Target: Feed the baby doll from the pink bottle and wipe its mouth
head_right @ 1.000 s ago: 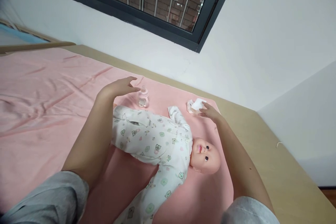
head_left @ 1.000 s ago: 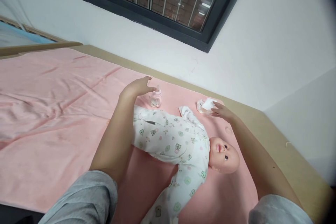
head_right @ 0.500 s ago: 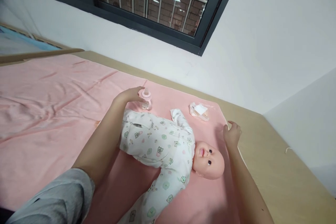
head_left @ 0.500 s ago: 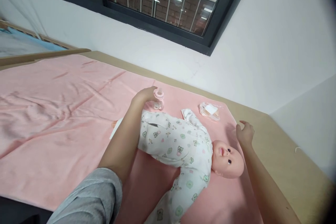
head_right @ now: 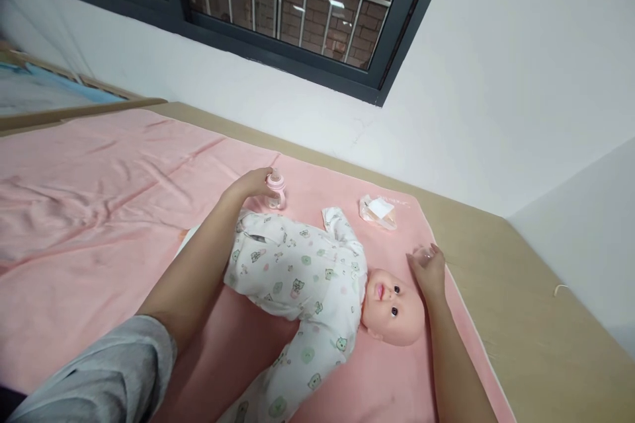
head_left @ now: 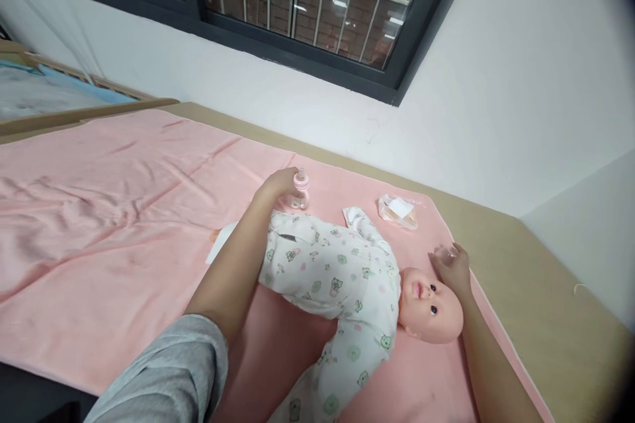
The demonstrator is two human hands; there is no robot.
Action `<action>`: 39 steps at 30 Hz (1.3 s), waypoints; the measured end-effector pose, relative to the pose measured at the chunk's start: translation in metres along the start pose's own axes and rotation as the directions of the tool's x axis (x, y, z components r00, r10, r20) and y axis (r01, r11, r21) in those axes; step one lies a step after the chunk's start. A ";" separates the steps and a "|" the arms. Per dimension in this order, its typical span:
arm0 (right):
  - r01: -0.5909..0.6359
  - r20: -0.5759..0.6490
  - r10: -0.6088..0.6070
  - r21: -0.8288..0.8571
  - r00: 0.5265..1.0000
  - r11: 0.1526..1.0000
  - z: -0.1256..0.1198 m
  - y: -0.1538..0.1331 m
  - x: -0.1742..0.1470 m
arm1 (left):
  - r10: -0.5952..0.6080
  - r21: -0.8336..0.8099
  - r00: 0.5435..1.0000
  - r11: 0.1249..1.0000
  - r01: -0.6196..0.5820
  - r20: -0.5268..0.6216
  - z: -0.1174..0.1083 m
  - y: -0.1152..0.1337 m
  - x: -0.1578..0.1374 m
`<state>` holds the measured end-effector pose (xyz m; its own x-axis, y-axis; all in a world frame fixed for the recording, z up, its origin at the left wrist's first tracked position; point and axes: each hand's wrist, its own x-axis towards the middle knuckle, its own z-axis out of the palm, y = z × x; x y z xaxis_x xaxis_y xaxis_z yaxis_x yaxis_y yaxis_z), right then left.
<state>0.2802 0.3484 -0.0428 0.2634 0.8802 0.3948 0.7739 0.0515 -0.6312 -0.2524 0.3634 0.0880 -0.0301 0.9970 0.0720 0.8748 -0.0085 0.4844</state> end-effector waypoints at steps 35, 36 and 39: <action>0.527 -0.316 -0.424 0.569 0.849 0.631 -0.071 -0.254 -0.089 | 0.598 -0.425 0.794 0.693 -0.582 -0.112 -0.002 0.148 -0.113; 0.564 -0.357 -0.437 0.549 0.826 0.616 -0.070 -0.255 -0.093 | 0.612 -0.408 0.785 0.696 -0.592 -0.094 -0.001 0.153 -0.120; 0.635 -0.377 -0.512 0.493 0.772 0.594 -0.069 -0.253 -0.099 | 0.653 -0.369 0.756 0.694 -0.619 -0.040 0.000 0.165 -0.136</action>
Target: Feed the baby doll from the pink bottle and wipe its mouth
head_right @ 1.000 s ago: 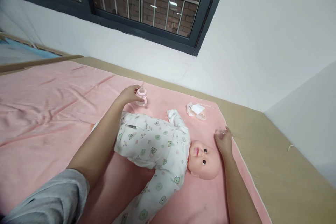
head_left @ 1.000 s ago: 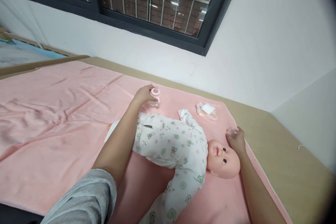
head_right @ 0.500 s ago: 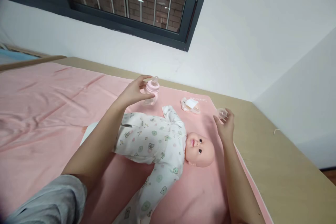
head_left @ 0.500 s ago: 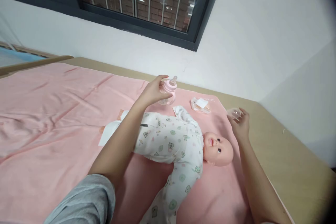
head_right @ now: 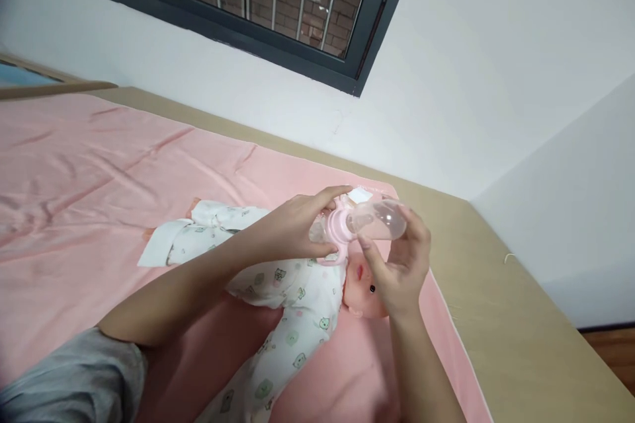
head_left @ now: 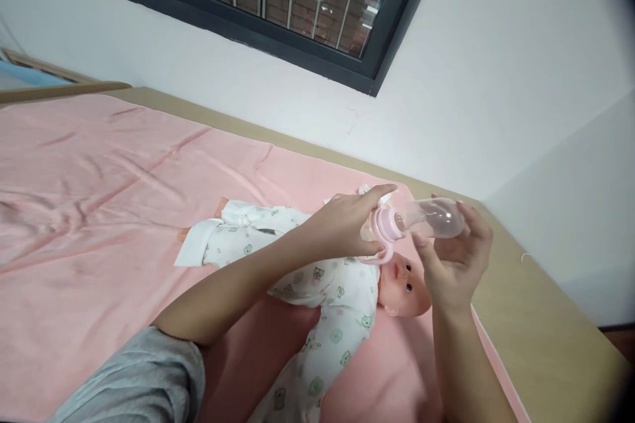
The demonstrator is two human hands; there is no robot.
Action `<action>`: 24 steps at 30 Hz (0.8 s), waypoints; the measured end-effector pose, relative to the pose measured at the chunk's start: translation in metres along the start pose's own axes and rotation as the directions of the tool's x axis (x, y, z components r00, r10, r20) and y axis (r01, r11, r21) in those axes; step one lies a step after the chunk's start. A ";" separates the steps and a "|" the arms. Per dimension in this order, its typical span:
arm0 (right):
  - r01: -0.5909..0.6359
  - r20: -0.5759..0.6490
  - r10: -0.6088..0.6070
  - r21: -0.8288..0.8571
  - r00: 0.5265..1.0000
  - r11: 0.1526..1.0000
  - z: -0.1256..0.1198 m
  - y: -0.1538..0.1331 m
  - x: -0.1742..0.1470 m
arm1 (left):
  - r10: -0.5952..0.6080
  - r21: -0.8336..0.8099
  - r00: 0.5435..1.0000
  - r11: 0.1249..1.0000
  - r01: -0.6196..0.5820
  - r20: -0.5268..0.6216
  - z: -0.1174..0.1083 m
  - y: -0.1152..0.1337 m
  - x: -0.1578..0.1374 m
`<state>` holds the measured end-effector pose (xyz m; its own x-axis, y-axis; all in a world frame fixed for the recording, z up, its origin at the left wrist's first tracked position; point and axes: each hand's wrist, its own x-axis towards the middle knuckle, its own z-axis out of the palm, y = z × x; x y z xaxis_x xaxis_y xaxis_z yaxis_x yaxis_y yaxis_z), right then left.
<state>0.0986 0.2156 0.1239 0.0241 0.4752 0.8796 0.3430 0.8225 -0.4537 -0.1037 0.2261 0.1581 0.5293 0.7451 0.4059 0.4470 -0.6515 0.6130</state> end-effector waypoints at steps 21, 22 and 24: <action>-0.179 0.543 0.153 -0.006 0.826 0.984 -0.011 0.011 -0.012 | -0.024 -0.401 0.999 0.916 0.007 -0.038 0.009 -0.004 0.003; -0.151 0.490 0.127 0.010 0.862 0.988 -0.007 0.012 -0.013 | -0.037 -0.393 0.997 0.920 0.007 -0.068 0.011 -0.002 0.002; -0.098 0.389 0.074 0.044 0.918 0.994 -0.001 0.012 -0.013 | -0.040 -0.367 0.995 0.930 0.002 -0.096 0.014 0.003 0.001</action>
<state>0.1035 0.2187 0.1075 -0.3177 0.6186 0.7186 0.2974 0.7846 -0.5440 -0.0920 0.2230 0.1508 0.4389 0.7810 0.4442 0.1521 -0.5518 0.8199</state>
